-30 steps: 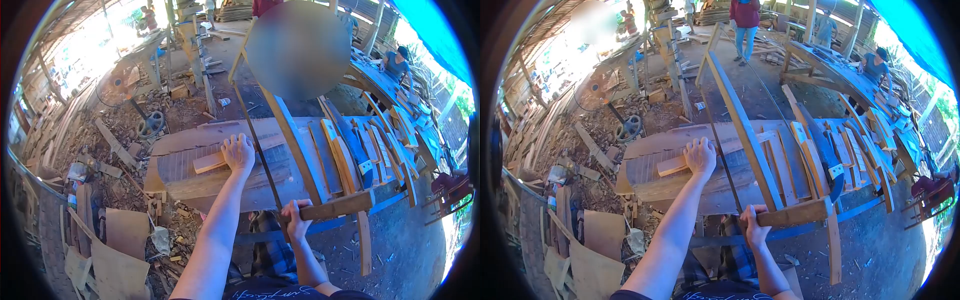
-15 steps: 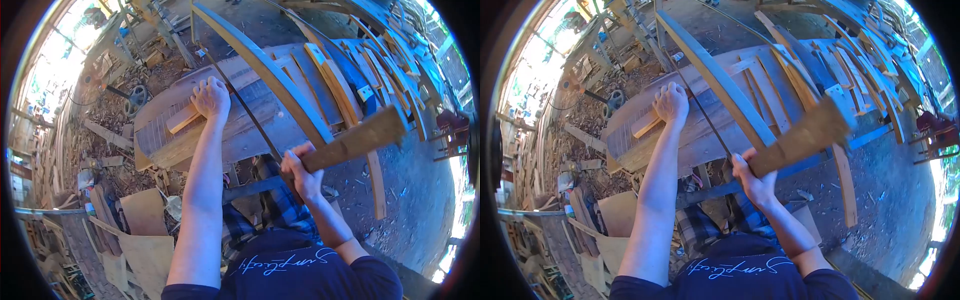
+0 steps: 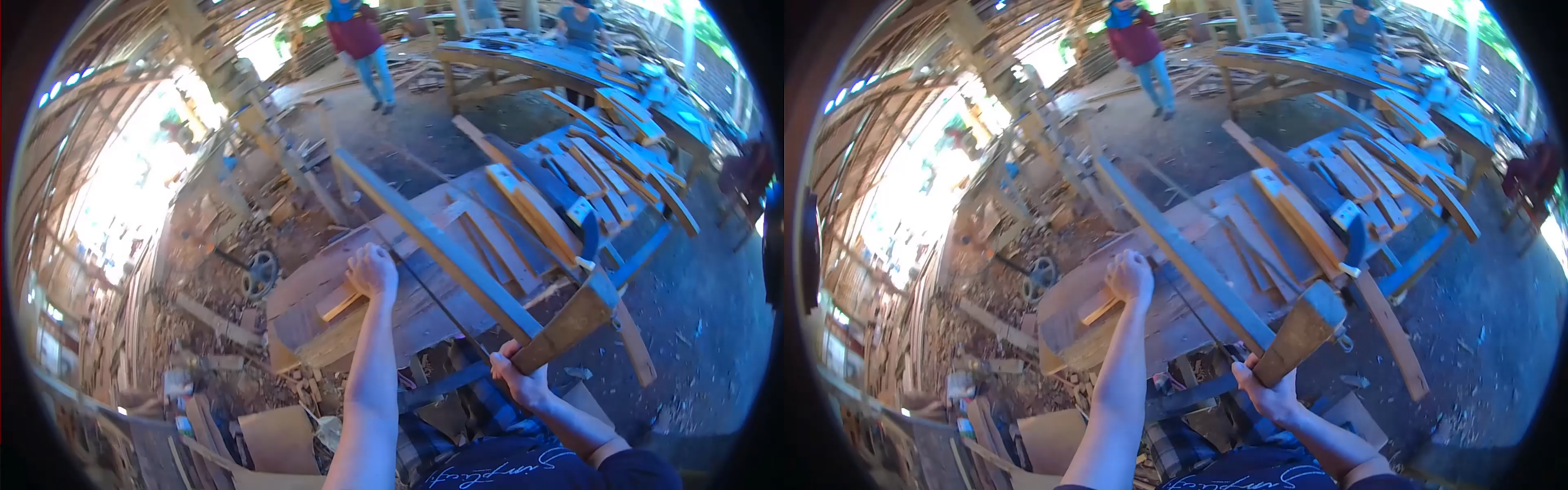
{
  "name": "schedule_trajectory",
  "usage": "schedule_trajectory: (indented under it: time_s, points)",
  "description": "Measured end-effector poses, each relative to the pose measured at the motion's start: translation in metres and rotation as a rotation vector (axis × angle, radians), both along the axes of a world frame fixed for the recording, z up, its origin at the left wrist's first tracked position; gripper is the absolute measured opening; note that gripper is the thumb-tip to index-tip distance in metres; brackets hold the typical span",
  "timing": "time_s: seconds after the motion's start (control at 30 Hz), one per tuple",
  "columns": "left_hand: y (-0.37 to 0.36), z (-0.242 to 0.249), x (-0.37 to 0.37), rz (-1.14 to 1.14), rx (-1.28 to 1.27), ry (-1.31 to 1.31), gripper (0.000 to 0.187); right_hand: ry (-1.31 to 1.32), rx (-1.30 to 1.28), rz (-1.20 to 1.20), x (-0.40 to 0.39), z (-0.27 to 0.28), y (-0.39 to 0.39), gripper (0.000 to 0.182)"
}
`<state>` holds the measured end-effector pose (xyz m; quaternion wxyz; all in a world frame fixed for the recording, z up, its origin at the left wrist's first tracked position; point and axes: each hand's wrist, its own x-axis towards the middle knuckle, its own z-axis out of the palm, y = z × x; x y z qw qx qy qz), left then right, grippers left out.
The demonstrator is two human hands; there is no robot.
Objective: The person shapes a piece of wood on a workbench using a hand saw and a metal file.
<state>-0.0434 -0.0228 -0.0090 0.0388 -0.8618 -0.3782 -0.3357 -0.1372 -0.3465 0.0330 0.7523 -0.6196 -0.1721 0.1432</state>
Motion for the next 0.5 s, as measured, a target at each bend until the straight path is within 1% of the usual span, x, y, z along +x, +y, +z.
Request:
schedule_trajectory:
  time_s: [0.03,0.1,0.17,0.23,0.27,0.33,0.37,0.43,0.47,0.5]
  points:
    - [0.004,-0.003,0.004,-0.005,0.005,0.000,0.015,-0.018,-0.073,-0.011,-0.004,0.001,-0.009,0.018]
    - [0.021,-0.023,0.010,-0.035,-0.005,0.022,0.015,0.070,-0.086,-0.049,-0.007,-0.005,-0.010,0.021]
    - [0.003,0.000,0.006,-0.007,0.031,0.020,0.014,-0.009,-0.010,-0.114,-0.006,0.013,-0.001,0.021]
    - [0.021,-0.019,0.012,-0.001,0.105,0.000,0.015,0.061,0.012,-0.115,-0.004,0.024,-0.003,0.021]
    - [0.018,-0.016,0.010,-0.050,0.090,-0.027,0.015,0.125,0.048,-0.079,-0.003,0.027,-0.002,0.021]
    - [0.015,-0.012,0.005,-0.106,0.078,-0.022,0.018,0.191,-0.092,-0.064,-0.001,0.016,-0.012,0.021]
    - [0.015,-0.014,0.006,-0.074,0.076,0.008,0.020,0.090,-0.085,-0.049,-0.003,0.008,-0.016,0.020]
    - [0.012,-0.013,0.010,0.027,0.091,0.009,0.020,0.086,0.029,-0.032,-0.015,0.012,-0.026,0.021]
    - [0.008,-0.007,0.003,0.048,0.090,0.023,0.020,0.100,0.026,-0.011,-0.016,0.009,-0.026,0.021]
    - [0.004,0.002,0.003,0.029,-0.006,0.062,0.021,0.069,0.051,-0.009,-0.014,0.005,-0.026,0.022]
